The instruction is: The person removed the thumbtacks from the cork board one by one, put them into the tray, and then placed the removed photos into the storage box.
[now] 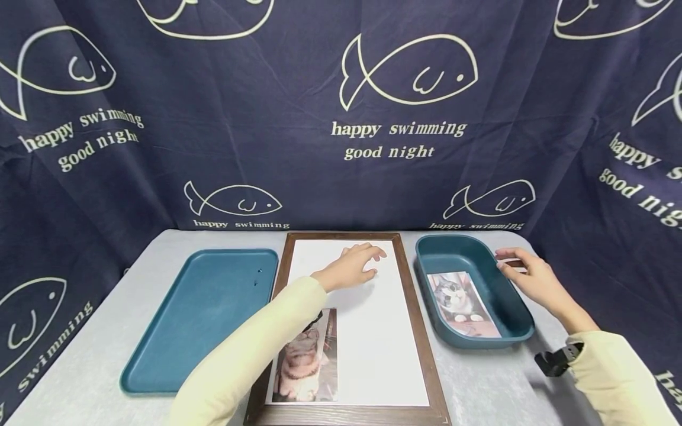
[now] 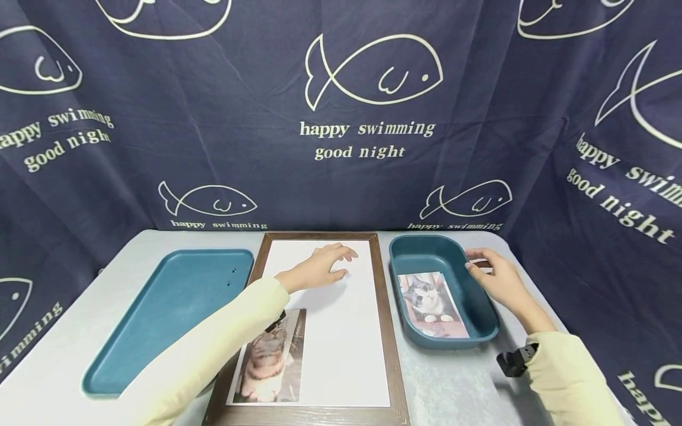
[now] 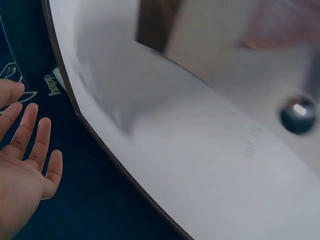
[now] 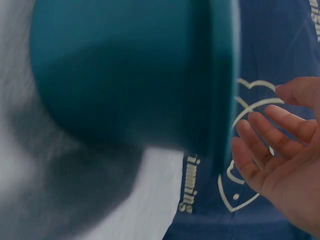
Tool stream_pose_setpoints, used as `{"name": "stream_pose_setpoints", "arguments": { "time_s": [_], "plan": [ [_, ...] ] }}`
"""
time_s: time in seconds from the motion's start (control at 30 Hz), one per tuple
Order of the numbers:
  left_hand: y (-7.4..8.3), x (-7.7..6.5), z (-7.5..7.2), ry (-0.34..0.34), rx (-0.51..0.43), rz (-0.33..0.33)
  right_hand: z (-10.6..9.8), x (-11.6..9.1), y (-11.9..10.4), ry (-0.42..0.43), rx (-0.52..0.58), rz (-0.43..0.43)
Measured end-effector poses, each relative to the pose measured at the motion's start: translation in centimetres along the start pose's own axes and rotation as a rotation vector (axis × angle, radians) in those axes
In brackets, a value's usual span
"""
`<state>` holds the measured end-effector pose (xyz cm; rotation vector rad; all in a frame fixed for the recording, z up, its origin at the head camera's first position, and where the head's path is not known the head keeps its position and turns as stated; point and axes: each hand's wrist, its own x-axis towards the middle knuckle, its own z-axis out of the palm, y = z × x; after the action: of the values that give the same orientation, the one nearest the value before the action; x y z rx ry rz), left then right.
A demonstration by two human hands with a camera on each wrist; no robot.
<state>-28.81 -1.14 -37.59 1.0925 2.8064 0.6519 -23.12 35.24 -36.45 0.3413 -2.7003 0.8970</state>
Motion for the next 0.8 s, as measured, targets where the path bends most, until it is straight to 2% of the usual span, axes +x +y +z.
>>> {"name": "stream_pose_setpoints", "arguments": {
  "time_s": [0.27, 0.53, 0.8],
  "plan": [
    [-1.8, -1.9, -0.9, 0.004, -0.04, -0.013, 1.5, 0.7, -2.5, 0.052, 0.059, -0.15],
    [-3.1, -3.6, -1.5, 0.003, -0.076, 0.012, 2.5, 0.9, -4.8, -0.001, 0.035, -0.146],
    [-3.7, -4.7, -1.6, 0.007, -0.064, 0.02, 3.7, 0.8, -6.9, -0.042, 0.066, -0.212]
  ]
}}
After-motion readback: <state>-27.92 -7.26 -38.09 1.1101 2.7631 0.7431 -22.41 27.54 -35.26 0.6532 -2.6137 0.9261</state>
